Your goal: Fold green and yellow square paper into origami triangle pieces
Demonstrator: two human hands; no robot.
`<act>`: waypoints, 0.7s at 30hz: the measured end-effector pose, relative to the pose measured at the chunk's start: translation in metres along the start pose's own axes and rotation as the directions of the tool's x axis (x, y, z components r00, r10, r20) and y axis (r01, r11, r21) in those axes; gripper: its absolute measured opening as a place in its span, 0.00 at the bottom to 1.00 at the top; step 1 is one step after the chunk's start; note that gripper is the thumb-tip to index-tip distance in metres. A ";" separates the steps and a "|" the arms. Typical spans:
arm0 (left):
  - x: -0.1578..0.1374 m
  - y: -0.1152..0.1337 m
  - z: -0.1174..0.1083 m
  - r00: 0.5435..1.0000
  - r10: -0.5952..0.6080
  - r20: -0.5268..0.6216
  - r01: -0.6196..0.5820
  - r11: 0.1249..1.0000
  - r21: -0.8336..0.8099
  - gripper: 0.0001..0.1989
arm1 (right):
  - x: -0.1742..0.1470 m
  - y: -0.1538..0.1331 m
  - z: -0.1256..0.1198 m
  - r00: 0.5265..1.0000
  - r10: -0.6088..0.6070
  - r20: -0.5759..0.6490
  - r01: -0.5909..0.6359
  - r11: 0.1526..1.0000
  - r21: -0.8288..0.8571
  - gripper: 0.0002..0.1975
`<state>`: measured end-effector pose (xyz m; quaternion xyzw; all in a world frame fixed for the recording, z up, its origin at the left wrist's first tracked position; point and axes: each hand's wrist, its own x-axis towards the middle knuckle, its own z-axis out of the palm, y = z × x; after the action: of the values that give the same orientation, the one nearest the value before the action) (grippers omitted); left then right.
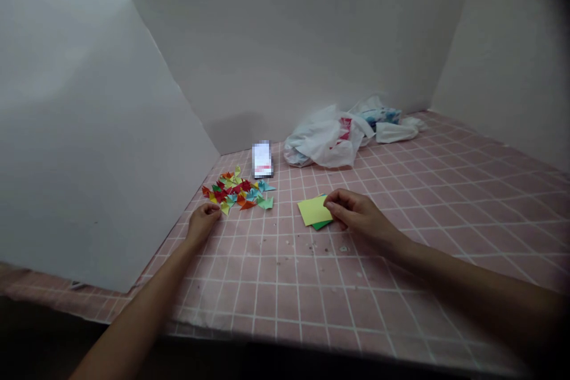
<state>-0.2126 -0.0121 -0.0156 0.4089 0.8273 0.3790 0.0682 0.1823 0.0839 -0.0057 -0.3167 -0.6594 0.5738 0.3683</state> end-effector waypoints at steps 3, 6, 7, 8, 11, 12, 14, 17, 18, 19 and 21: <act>0.000 0.000 0.003 1.000 -0.003 0.004 0.003 1.000 -0.006 0.13 | 0.002 0.006 -0.001 1.000 -0.019 0.004 0.019 1.000 -0.003 0.12; 0.000 -0.001 0.006 1.000 0.001 0.006 -0.001 1.000 0.002 0.15 | 0.002 0.009 -0.001 0.999 -0.034 0.005 0.034 0.999 -0.011 0.11; 0.000 -0.001 0.007 1.000 0.004 0.006 -0.004 1.000 0.006 0.15 | 0.002 0.009 -0.001 0.999 -0.038 0.004 0.038 0.999 -0.017 0.11; 0.000 -0.001 0.007 1.000 0.007 0.005 -0.007 1.000 0.010 0.15 | 0.002 0.009 -0.001 0.999 -0.041 0.004 0.041 0.999 -0.022 0.11; 0.000 -0.001 0.009 1.000 0.013 -0.001 -0.013 1.000 0.023 0.18 | 0.002 0.008 -0.001 0.999 -0.044 0.009 0.044 0.998 -0.036 0.11; 0.000 -0.001 0.009 1.000 0.016 -0.003 -0.016 0.999 0.029 0.19 | 0.002 0.007 -0.001 0.999 -0.045 0.009 0.045 0.998 -0.040 0.11; 0.000 0.000 0.010 1.000 0.028 0.003 -0.028 0.999 0.045 0.19 | 0.002 0.007 -0.001 0.999 -0.044 0.010 0.045 0.998 -0.047 0.11; 0.001 0.000 0.008 0.999 0.046 0.017 -0.047 0.996 0.076 0.15 | 0.002 0.007 -0.001 0.999 -0.044 0.008 0.045 0.997 -0.057 0.11; 0.002 0.000 0.005 0.999 0.046 0.015 -0.047 0.995 0.090 0.15 | 0.002 0.007 -0.001 0.999 -0.047 0.005 0.047 0.997 -0.059 0.11; 0.003 0.000 0.002 0.999 0.042 0.008 -0.042 0.993 0.107 0.14 | 0.003 0.007 -0.001 0.999 -0.050 0.003 0.050 0.997 -0.060 0.11; 0.006 0.000 -0.006 1.000 0.022 -0.018 -0.019 0.988 0.154 0.14 | 0.003 0.008 -0.001 0.999 -0.055 0.001 0.055 0.996 -0.065 0.11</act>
<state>-0.2192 -0.0109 -0.0101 0.4176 0.8505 0.3189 0.0242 0.1819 0.0881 -0.0130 -0.3107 -0.6858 0.5417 0.3737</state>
